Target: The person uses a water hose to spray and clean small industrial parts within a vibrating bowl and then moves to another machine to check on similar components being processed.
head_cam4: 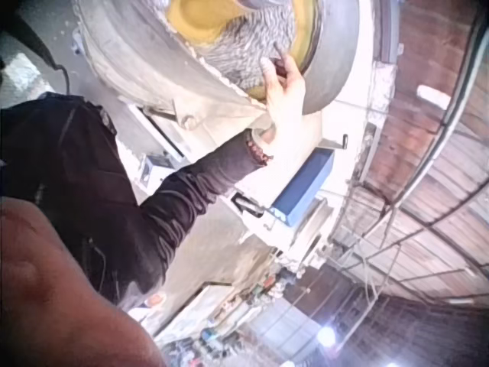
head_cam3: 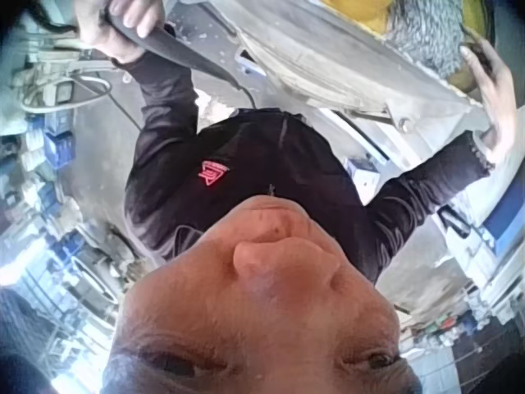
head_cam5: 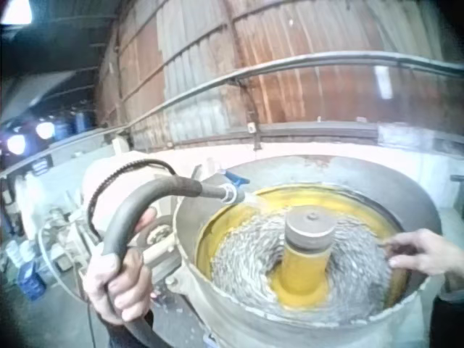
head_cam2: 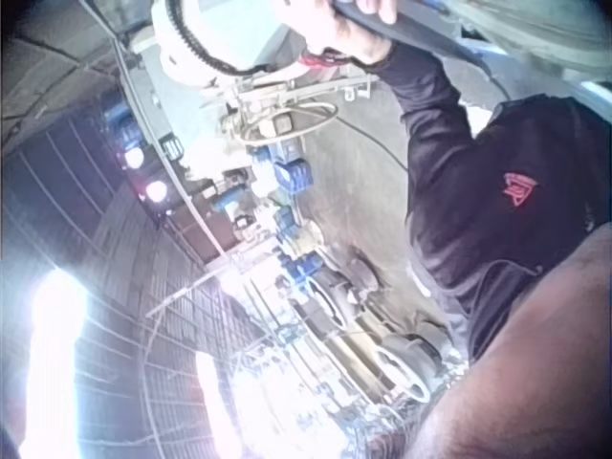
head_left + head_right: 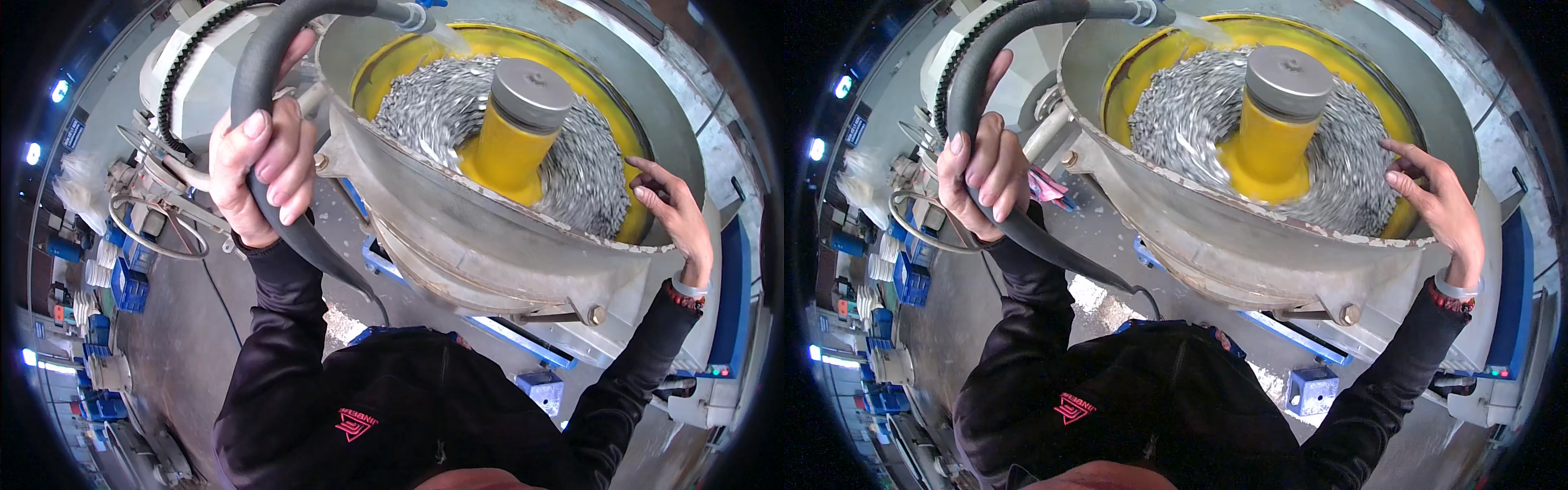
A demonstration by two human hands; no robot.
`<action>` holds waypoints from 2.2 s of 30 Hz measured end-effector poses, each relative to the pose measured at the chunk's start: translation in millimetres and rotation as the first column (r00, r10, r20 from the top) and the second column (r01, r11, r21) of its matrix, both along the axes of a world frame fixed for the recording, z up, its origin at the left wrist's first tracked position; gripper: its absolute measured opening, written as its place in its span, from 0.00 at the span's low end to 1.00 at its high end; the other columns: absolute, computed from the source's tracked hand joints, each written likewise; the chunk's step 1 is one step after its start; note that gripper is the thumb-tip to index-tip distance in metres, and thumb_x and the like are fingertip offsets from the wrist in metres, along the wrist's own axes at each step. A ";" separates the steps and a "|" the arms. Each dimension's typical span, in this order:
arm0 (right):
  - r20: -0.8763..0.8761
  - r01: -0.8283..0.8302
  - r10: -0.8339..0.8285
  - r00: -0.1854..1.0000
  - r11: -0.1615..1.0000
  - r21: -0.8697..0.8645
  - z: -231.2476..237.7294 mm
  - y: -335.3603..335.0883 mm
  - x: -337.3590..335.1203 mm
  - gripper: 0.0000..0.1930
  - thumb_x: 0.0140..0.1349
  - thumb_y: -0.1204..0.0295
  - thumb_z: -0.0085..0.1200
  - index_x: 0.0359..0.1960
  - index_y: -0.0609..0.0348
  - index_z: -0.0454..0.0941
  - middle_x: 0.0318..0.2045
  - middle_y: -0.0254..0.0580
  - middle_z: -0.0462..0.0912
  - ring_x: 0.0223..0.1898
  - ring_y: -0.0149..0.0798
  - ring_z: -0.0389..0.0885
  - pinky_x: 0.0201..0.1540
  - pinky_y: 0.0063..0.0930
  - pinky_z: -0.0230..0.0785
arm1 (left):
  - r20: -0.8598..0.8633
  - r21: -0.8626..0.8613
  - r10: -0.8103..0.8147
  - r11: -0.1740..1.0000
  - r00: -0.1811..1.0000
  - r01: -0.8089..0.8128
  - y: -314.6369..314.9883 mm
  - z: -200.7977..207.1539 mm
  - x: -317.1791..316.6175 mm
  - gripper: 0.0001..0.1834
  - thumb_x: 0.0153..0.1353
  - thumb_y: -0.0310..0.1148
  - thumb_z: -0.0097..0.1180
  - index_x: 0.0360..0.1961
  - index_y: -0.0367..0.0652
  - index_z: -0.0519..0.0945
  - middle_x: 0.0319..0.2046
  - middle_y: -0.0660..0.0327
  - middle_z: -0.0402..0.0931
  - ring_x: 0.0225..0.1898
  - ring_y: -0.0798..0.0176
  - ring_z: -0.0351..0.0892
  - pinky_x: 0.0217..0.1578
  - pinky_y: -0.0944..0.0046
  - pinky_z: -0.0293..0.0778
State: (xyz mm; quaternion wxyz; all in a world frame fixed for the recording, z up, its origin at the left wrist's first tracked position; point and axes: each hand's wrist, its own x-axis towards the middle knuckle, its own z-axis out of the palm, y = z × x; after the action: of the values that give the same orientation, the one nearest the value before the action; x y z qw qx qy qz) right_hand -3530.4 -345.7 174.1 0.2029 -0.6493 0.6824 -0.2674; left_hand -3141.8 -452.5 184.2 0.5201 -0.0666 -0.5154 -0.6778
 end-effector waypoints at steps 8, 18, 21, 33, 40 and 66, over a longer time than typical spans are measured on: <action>-0.015 0.185 -0.193 0.981 0.955 -0.234 -2.9 8.1 -7.4 0.30 0.61 0.51 0.39 0.61 0.49 0.53 0.42 0.41 0.71 0.42 0.33 0.68 0.47 0.27 0.60 | 0.002 -0.044 -0.255 0.966 0.967 0.255 -7.0 18.0 -48.3 0.26 0.57 0.29 0.42 0.53 0.23 0.54 0.10 0.66 0.55 0.08 0.74 0.53 0.03 0.76 0.56; 0.099 0.372 -0.430 0.897 0.619 -0.692 -15.5 5.8 -19.9 0.39 0.56 0.37 0.24 0.64 0.46 0.37 0.59 0.50 0.54 0.61 0.46 0.52 0.58 0.42 0.50 | 0.026 0.014 -0.464 0.886 0.885 0.464 34.5 13.1 -126.6 0.10 0.58 0.30 0.40 0.30 0.31 0.63 0.11 0.65 0.55 0.07 0.75 0.53 0.01 0.76 0.58; 0.132 0.389 -0.425 0.896 0.602 -0.698 -13.0 8.7 -20.8 0.40 0.58 0.40 0.22 0.63 0.58 0.38 0.62 0.51 0.45 0.64 0.45 0.40 0.62 0.35 0.36 | 0.065 0.035 -0.422 0.907 0.904 0.420 57.2 19.8 -138.9 0.09 0.57 0.29 0.41 0.27 0.32 0.61 0.10 0.65 0.54 0.08 0.75 0.53 0.01 0.76 0.54; 0.053 0.325 -0.402 0.914 0.646 -0.691 -13.3 7.9 -19.3 0.34 0.62 0.46 0.22 0.62 0.57 0.42 0.62 0.49 0.47 0.64 0.42 0.41 0.64 0.32 0.33 | -0.071 0.227 -0.873 0.456 0.482 0.861 19.9 20.8 -100.2 0.25 0.63 0.33 0.32 0.54 0.24 0.47 0.16 0.62 0.59 0.13 0.72 0.58 0.05 0.76 0.65; -0.018 0.268 -0.376 0.927 0.694 -0.669 -16.7 4.6 -24.0 0.30 0.63 0.48 0.21 0.63 0.52 0.44 0.62 0.47 0.50 0.64 0.41 0.44 0.64 0.33 0.35 | 0.296 0.485 -0.799 0.597 0.523 0.638 -10.5 44.2 -34.6 0.24 0.64 0.36 0.33 0.57 0.31 0.54 0.13 0.70 0.52 0.11 0.78 0.51 0.02 0.81 0.54; -0.006 0.268 -0.330 0.944 0.778 -0.568 -8.7 12.6 -10.4 0.33 0.58 0.40 0.22 0.62 0.41 0.50 0.59 0.44 0.58 0.63 0.43 0.48 0.63 0.44 0.36 | 0.384 -0.108 0.608 0.777 0.695 -0.620 25.1 11.1 -21.4 0.15 0.56 0.30 0.47 0.44 0.34 0.65 0.10 0.68 0.54 0.06 0.76 0.52 0.03 0.76 0.53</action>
State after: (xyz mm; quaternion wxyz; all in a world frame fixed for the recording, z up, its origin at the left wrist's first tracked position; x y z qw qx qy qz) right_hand -3540.9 -333.1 165.5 -0.0778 -0.5764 0.6779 -0.4496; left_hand -3163.2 -427.4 195.3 0.6009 0.2562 -0.5924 -0.4716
